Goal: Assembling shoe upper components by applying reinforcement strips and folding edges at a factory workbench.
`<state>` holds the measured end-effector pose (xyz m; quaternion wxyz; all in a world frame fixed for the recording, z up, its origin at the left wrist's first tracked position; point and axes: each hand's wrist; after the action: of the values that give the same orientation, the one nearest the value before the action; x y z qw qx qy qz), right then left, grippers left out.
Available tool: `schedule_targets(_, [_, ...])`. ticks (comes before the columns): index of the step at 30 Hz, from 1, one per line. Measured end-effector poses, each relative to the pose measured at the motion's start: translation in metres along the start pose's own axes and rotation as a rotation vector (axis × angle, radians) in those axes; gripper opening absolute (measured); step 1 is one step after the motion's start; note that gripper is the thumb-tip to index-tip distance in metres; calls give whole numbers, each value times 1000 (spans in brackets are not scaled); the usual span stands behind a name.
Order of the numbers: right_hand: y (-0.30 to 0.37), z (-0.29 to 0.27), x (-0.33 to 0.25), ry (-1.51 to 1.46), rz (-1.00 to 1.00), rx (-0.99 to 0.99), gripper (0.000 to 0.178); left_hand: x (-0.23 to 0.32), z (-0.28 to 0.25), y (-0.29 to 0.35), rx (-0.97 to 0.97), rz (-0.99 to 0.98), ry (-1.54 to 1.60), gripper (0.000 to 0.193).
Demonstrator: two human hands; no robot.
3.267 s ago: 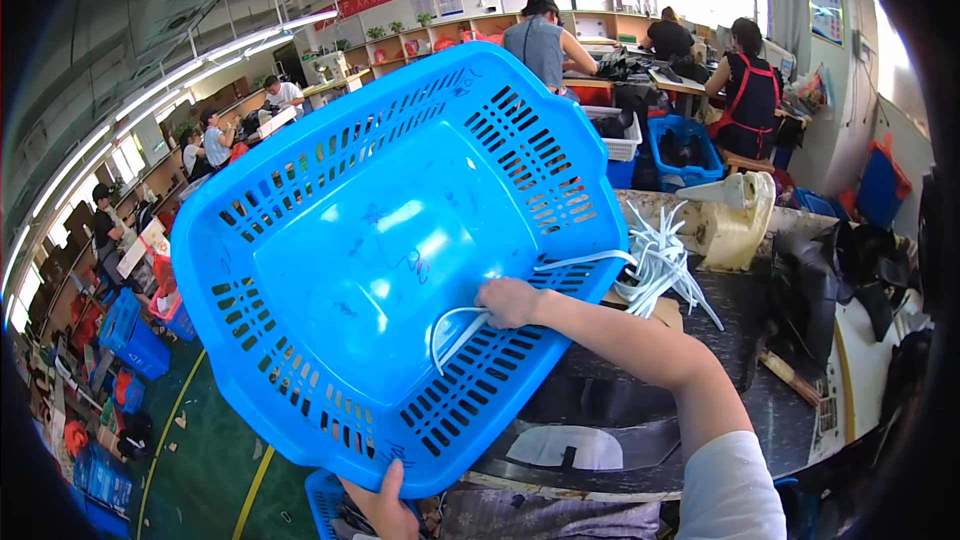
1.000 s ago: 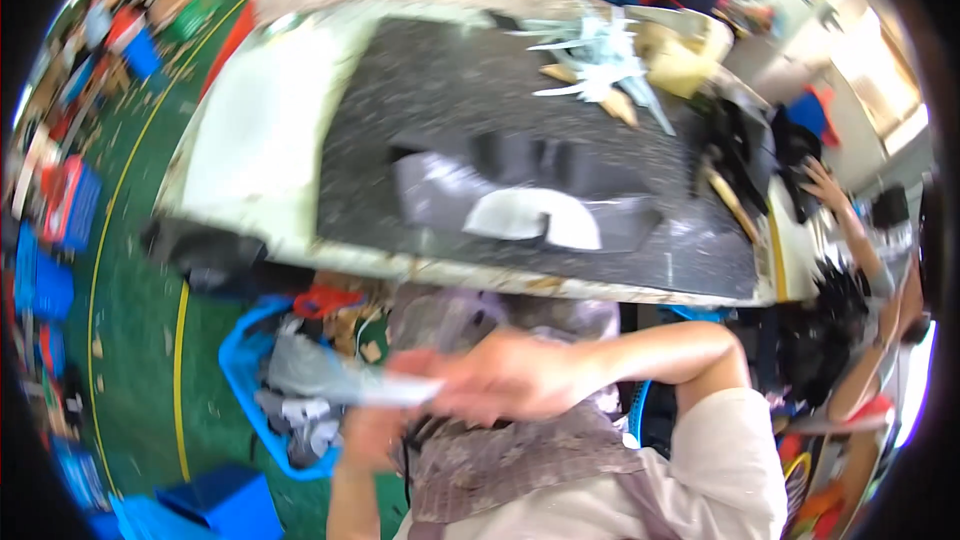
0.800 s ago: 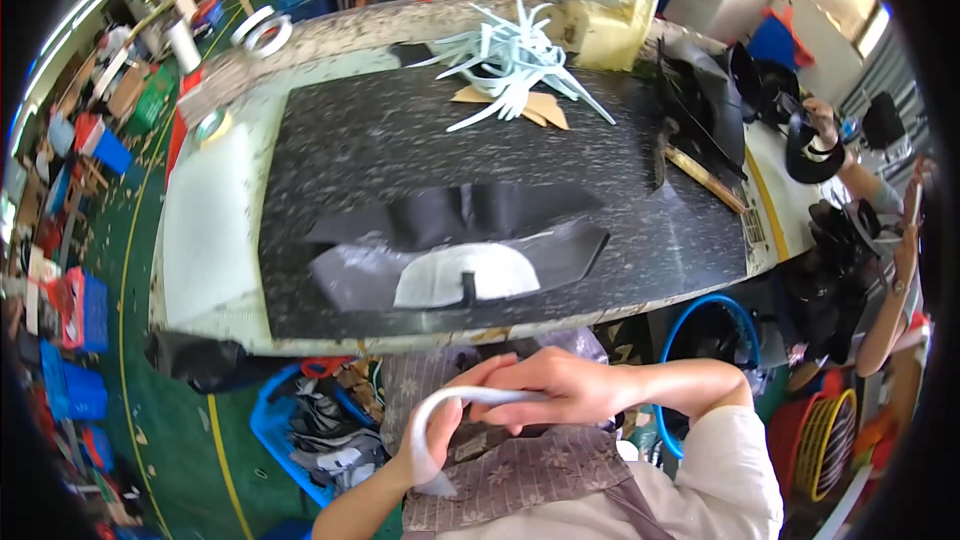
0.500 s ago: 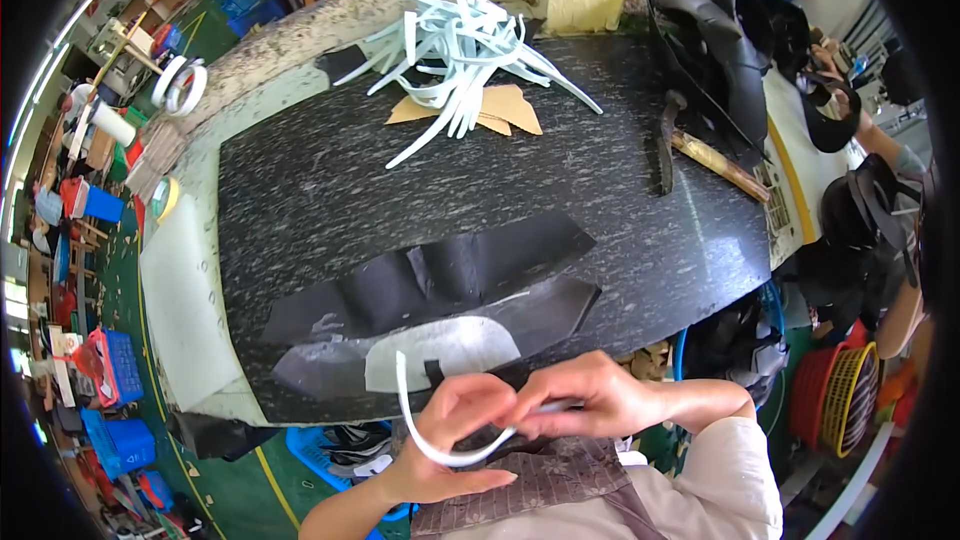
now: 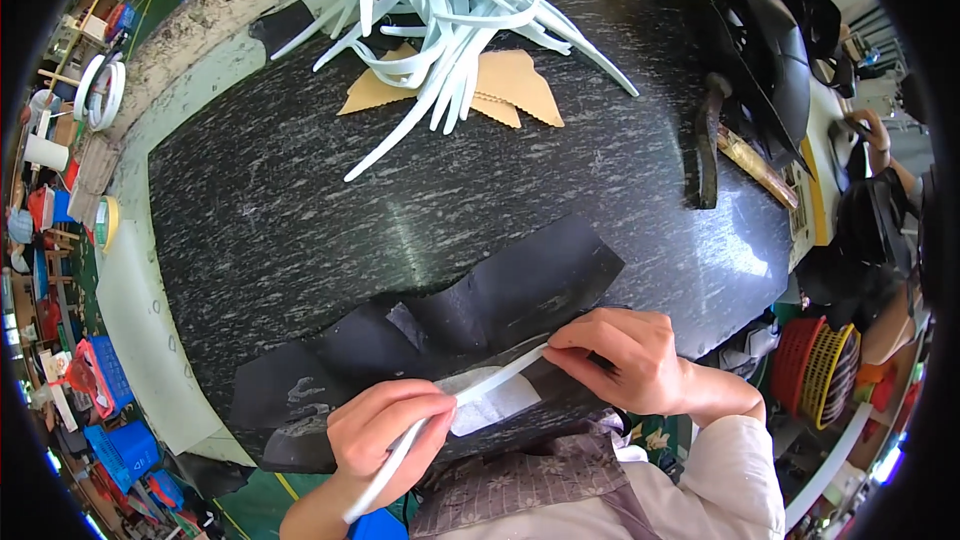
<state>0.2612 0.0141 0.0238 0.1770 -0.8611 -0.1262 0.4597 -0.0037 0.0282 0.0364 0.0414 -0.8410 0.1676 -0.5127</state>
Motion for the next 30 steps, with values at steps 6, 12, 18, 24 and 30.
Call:
schedule_targets(6, [-7, 4, -4, 110, -68, -11, 17, -1, -2, 4, 51, -119, 78, 20])
schedule_targets(12, [-13, 8, -1, 197, -125, -75, 23, -2, -1, -1, 29, -140, 84, 20])
schedule_targets(18, [-26, 7, 3, 298, -588, -60, 30, -1, -1, -6, 35, -211, 79, 19])
schedule_targets(24, [-26, 11, -11, 380, -698, -315, 39, -1, 2, -8, 53, -251, 37, 19])
schedule_targets(30, [-20, 29, -18, 257, -747, -360, 33, 3, -15, 11, 109, 179, -304, 19])
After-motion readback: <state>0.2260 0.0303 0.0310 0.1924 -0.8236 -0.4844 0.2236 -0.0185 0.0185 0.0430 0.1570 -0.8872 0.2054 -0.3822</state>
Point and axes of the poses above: each hand's wrist, its own y-axis away from the middle knuckle, its own z-axis out of the palm, x = y × z, and after that the axes turned 15 degrees about x, right-handed
